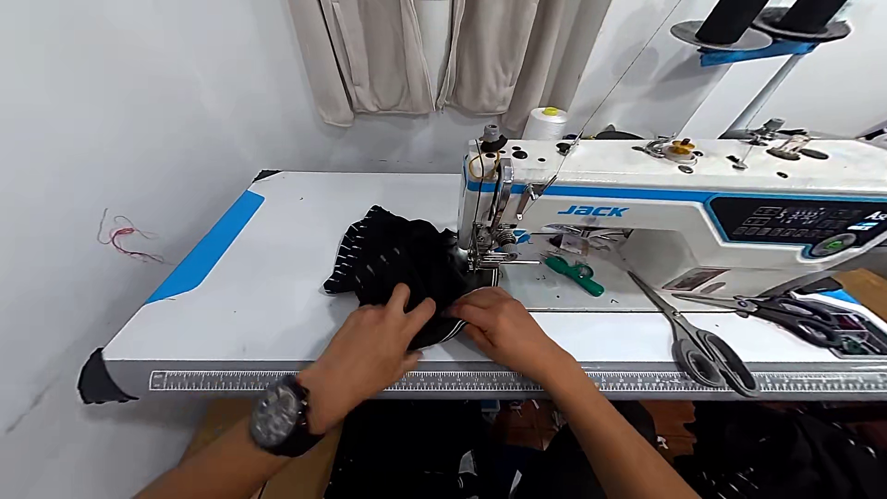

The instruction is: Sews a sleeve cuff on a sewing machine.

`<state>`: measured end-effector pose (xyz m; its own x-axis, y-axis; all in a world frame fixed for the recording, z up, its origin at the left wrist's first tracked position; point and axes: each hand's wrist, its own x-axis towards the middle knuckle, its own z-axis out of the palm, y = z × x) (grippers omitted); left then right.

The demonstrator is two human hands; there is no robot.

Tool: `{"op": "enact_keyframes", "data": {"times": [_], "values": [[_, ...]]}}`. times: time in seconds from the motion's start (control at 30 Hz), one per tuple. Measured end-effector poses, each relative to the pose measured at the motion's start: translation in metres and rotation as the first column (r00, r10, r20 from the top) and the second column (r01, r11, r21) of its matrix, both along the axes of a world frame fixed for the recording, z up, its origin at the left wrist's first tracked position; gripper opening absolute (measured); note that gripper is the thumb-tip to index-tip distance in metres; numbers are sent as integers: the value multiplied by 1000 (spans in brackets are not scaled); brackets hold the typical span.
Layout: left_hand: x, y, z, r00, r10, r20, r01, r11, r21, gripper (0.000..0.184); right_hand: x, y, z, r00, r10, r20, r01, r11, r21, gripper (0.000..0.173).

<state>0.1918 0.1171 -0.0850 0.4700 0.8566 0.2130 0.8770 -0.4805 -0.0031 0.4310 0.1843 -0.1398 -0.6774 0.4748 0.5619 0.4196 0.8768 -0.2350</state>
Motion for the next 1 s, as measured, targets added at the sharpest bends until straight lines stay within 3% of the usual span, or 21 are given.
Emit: {"op": "enact_keyframes", "data": {"times": [0.07, 0.13, 0.2, 0.27, 0.33, 0.43, 0.5, 0.57, 0.63, 0.7, 0.77, 0.8, 0.83, 0.87, 0.9, 0.93, 1.0], "values": [[2, 5, -15, 997, -17, -69, 33, 970, 243, 45, -13, -8, -1, 999, -27, 44, 22, 994, 103, 18], [-11, 10, -24, 987, -111, -113, 151, 877, 457, 19, -23, -16, -1, 999, -46, 24, 42, 984, 172, 10], [-26, 8, -25, 970, -239, -49, 227, 813, 536, 13, -21, -22, 0, 999, -30, -18, 32, 991, 130, 14], [-32, 9, -26, 909, -393, 137, 298, 845, 444, 20, -14, -24, -1, 999, 10, -38, -8, 999, 47, 19], [-25, 4, -24, 854, -437, 281, 376, 893, 247, 24, -13, -27, -4, 998, 58, -30, -58, 998, 28, 19], [0, 2, 1, 804, -538, 252, 532, 841, 98, 22, -18, -47, -1, 996, 80, -48, -72, 985, 156, 13], [11, 10, 17, 755, -614, 228, 613, 785, 84, 31, -12, -66, -8, 996, 49, -75, -34, 981, 192, 14], [17, 32, 11, 759, -631, 160, 637, 771, 18, 45, 1, -84, -24, 995, 47, -87, -33, 987, 155, 17], [15, 57, -22, 841, -540, 33, 535, 840, 87, 51, 25, -91, -34, 986, 87, -140, -87, 996, 7, 20], [11, 63, -32, 943, -332, -13, 331, 936, 119, 52, 51, -83, -34, 969, 139, -206, -176, 970, -171, 26], [27, 40, 2, 992, 29, -124, -39, 996, -79, 53, 62, -75, -28, 961, 181, -210, -229, 946, -230, 28], [42, 24, 29, 950, 199, -241, -249, 948, -199, 51, 62, -73, -25, 965, 199, -170, -232, 950, -211, 26], [55, 9, 51, 895, 281, -347, -376, 894, -245, 46, 59, -72, -23, 971, 207, -118, -225, 960, -165, 23], [66, -5, 64, 888, 281, -363, -375, 900, -221, 39, 54, -72, -21, 976, 206, -65, -213, 971, -110, 20], [76, -13, 64, 941, 192, -278, -235, 963, -131, 33, 49, -74, -21, 980, 199, -26, -200, 978, -57, 19], [84, -9, 52, 989, 10, -149, -10, 1000, -6, 25, 45, -75, -22, 982, 187, -12, -187, 982, -12, 18], [89, 30, 14, 934, -356, 14, 356, 934, 30, 14, 46, -77, -25, 981, 185, -52, -185, 983, -9, 20]]}}
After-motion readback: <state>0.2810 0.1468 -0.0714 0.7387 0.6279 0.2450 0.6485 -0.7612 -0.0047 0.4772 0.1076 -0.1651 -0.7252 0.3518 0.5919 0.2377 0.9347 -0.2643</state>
